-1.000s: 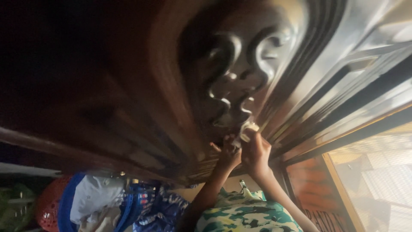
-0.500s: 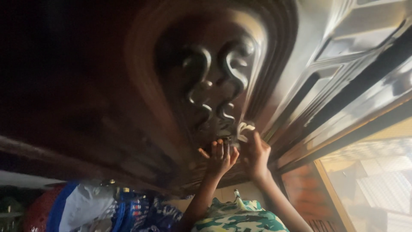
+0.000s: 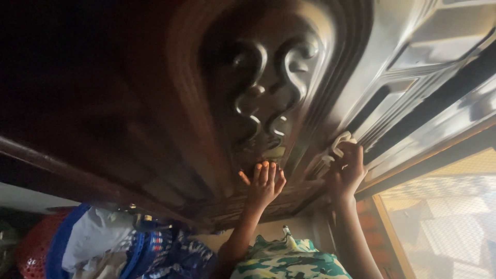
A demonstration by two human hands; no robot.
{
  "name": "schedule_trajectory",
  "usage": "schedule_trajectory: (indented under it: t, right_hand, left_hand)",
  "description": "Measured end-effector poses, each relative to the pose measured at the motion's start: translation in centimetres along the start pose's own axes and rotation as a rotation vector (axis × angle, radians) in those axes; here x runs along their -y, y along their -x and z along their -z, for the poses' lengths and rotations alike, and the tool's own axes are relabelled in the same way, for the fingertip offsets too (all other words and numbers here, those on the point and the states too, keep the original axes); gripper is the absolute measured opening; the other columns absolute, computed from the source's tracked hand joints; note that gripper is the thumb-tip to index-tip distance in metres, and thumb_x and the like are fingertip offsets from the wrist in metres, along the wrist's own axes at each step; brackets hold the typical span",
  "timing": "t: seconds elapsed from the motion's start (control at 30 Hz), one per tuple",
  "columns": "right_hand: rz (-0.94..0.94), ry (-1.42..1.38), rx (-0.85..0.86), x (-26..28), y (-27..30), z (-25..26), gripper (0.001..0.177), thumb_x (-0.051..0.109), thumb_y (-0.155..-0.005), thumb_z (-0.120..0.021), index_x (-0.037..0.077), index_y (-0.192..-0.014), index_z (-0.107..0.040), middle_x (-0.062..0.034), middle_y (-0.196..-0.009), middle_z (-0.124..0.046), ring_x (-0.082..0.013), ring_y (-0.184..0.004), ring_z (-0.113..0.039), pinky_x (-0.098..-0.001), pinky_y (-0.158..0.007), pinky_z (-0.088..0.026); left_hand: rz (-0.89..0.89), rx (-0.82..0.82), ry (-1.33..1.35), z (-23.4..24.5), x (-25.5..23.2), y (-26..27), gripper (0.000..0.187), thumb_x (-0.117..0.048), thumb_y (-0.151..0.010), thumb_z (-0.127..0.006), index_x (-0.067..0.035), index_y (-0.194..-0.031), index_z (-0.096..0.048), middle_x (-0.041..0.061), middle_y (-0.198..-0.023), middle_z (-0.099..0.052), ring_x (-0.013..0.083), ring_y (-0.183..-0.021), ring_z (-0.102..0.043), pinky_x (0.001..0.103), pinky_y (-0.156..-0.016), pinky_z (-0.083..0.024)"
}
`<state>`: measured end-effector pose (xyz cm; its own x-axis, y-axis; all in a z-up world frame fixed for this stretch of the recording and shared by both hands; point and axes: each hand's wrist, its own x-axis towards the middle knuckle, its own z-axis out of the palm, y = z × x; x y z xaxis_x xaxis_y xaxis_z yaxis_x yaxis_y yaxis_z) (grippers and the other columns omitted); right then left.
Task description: Cleaning the surface and decorative carvings of a wooden door using a cloth.
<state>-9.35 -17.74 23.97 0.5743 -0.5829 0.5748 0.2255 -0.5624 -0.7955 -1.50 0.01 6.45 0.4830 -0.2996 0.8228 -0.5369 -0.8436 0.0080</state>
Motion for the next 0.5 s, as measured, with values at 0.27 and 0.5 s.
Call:
schedule_trajectory:
  t: [0.27,0.5]
  right_hand:
    - [0.194,0.146,-0.087,-1.2,0.4,0.3,0.032,-0.016,-0.087,-0.053,0.002,-0.113,-0.057,-0.0137,-0.102,-0.068,-0.0172,-0.08,-0.07,-0.0315,-0.065,-0.054]
    - [0.068,-0.127,-0.087,1.6,0.2,-0.2,0.03,-0.011,-0.091,-0.042,0.002,-0.118,-0.049,-0.0121,-0.112,-0.063,-0.0182,-0.096,-0.072,-0.0322,-0.079,-0.062]
  left_hand:
    - [-0.032,-0.143,0.046,0.3,0.6,-0.2,0.087,-0.052,-0.104,-0.061,-0.012,-0.169,-0.019,0.006,-0.176,-0.009,0.0204,-0.156,-0.03,0.068,-0.122,0.009]
    - [-0.063,-0.131,0.063,1.5,1.4,-0.2,0.082,-0.049,-0.109,-0.063,-0.015,-0.17,-0.019,0.004,-0.178,-0.009,0.0202,-0.156,-0.026,0.065,-0.126,0.008]
